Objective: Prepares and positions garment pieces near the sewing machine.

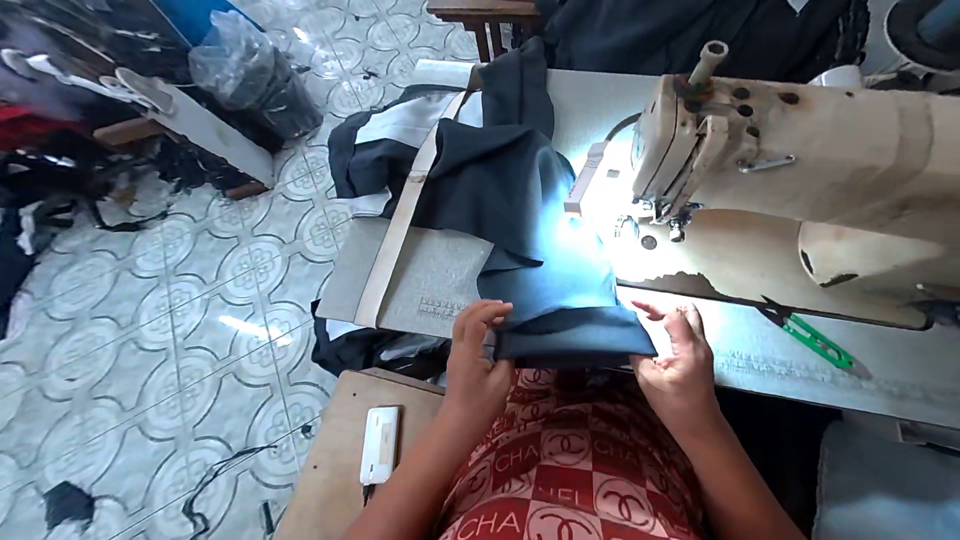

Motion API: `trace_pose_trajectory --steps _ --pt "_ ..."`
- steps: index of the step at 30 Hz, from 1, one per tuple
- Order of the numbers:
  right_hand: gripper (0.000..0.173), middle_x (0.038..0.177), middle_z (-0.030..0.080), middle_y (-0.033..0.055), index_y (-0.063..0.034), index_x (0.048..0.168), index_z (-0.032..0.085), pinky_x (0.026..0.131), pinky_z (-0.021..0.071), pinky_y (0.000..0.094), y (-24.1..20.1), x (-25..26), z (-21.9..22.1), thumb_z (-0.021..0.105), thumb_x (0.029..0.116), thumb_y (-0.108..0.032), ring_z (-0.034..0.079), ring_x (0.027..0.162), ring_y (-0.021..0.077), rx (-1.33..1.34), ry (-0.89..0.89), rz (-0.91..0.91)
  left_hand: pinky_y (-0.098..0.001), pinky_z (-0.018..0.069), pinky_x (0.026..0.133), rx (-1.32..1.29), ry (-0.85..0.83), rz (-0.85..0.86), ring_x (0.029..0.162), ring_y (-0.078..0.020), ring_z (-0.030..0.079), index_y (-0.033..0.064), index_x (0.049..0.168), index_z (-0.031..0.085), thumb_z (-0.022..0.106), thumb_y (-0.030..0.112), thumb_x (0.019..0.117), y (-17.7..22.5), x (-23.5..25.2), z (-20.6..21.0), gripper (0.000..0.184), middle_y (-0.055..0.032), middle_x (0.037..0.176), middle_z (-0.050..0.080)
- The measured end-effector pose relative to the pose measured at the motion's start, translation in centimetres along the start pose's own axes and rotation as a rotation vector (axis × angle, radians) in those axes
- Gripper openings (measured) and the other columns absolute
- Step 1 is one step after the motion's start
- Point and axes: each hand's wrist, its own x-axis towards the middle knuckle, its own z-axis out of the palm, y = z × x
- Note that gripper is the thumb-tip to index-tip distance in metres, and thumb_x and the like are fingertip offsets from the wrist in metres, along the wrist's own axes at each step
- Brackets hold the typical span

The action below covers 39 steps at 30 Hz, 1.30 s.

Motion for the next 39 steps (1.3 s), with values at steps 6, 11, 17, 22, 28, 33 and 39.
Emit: trace_pose_trajectory --steps 6,11,17,22,28,33,39 --pt "0.034 0.104 0.069 0.0107 -0.0023 0.113 0.070 0.083 0.0564 0.0296 0.2 0.0 0.0 0.069 0.0803 -0.010 0.066 0.095 0.0166 0.001 0.019 0.061 -0.0529 0.0180 0.127 -0.004 -0.151 0.396 0.150 -0.0206 0.033 0.0388 0.101 0.070 0.056 0.032 0.1056 -0.4 -0.5 0.5 0.016 0.0102 0.142 0.057" --pt "0.021 0.095 0.073 0.0085 -0.0019 0.104 0.073 0.083 0.0588 0.0276 -0.2 0.2 0.3 0.070 0.0857 -0.012 0.071 0.089 0.0142 -0.091 0.086 0.029 -0.0600 0.0212 0.121 0.280 -0.180 0.430 0.129 -0.0150 0.057 0.0250 0.116 0.065 0.038 0.014 0.1042 0.7 0.3 0.0 0.032 0.0047 0.118 0.070" --pt "0.022 0.094 0.076 0.0122 -0.0039 0.103 0.078 0.083 0.0594 0.0351 -0.3 0.0 0.5 0.064 0.0884 -0.012 0.074 0.092 0.0250 -0.247 0.116 -0.003 -0.0804 0.0124 0.113 0.338 -0.285 0.223 0.136 -0.0257 0.057 0.0084 0.128 0.059 0.046 0.013 0.0867 1.4 0.9 -0.5 0.044 -0.0040 0.130 0.070" --pt "0.022 0.098 0.075 0.0139 -0.0030 0.105 0.077 0.085 0.0591 0.0335 -0.4 -0.3 0.5 0.067 0.0890 -0.014 0.072 0.094 0.0250 -0.223 0.138 -0.033 -0.0703 0.0242 0.117 0.213 -0.140 0.171 0.139 -0.0277 0.053 0.0103 0.111 0.063 0.052 0.009 0.0926 0.7 1.0 -0.9 0.021 -0.0058 0.133 0.069" --pt "0.020 0.096 0.070 0.0144 -0.0001 0.102 0.073 0.080 0.0582 0.0303 0.2 -0.1 0.3 0.068 0.0875 -0.013 0.069 0.090 0.0212 -0.175 0.167 -0.023 -0.0204 0.0492 0.087 0.202 0.071 0.420 0.097 -0.0096 0.059 0.0150 0.097 0.061 0.070 0.018 0.0895 -0.3 0.7 -0.7 0.012 -0.0032 0.099 0.061" --pt "0.022 0.097 0.072 0.0138 0.0000 0.103 0.074 0.083 0.0582 0.0301 -0.5 -0.2 0.4 0.069 0.0886 -0.016 0.070 0.092 0.0214 -0.180 0.150 -0.036 -0.0345 0.0555 0.100 0.246 -0.049 0.219 0.122 -0.0248 0.066 0.0025 0.113 0.066 0.067 0.003 0.0854 0.1 0.9 -0.3 0.027 -0.0202 0.127 0.068" --pt "0.024 0.100 0.073 0.0161 0.0005 0.107 0.074 0.083 0.0590 0.0350 0.1 -0.3 0.8 0.065 0.0880 -0.012 0.071 0.093 0.0262 -0.209 0.113 -0.036 -0.0593 0.0220 0.124 0.234 -0.207 0.511 0.152 -0.0251 0.032 0.0383 0.117 0.066 0.055 0.028 0.1064 1.4 0.3 -0.2 0.018 0.0065 0.149 0.053"
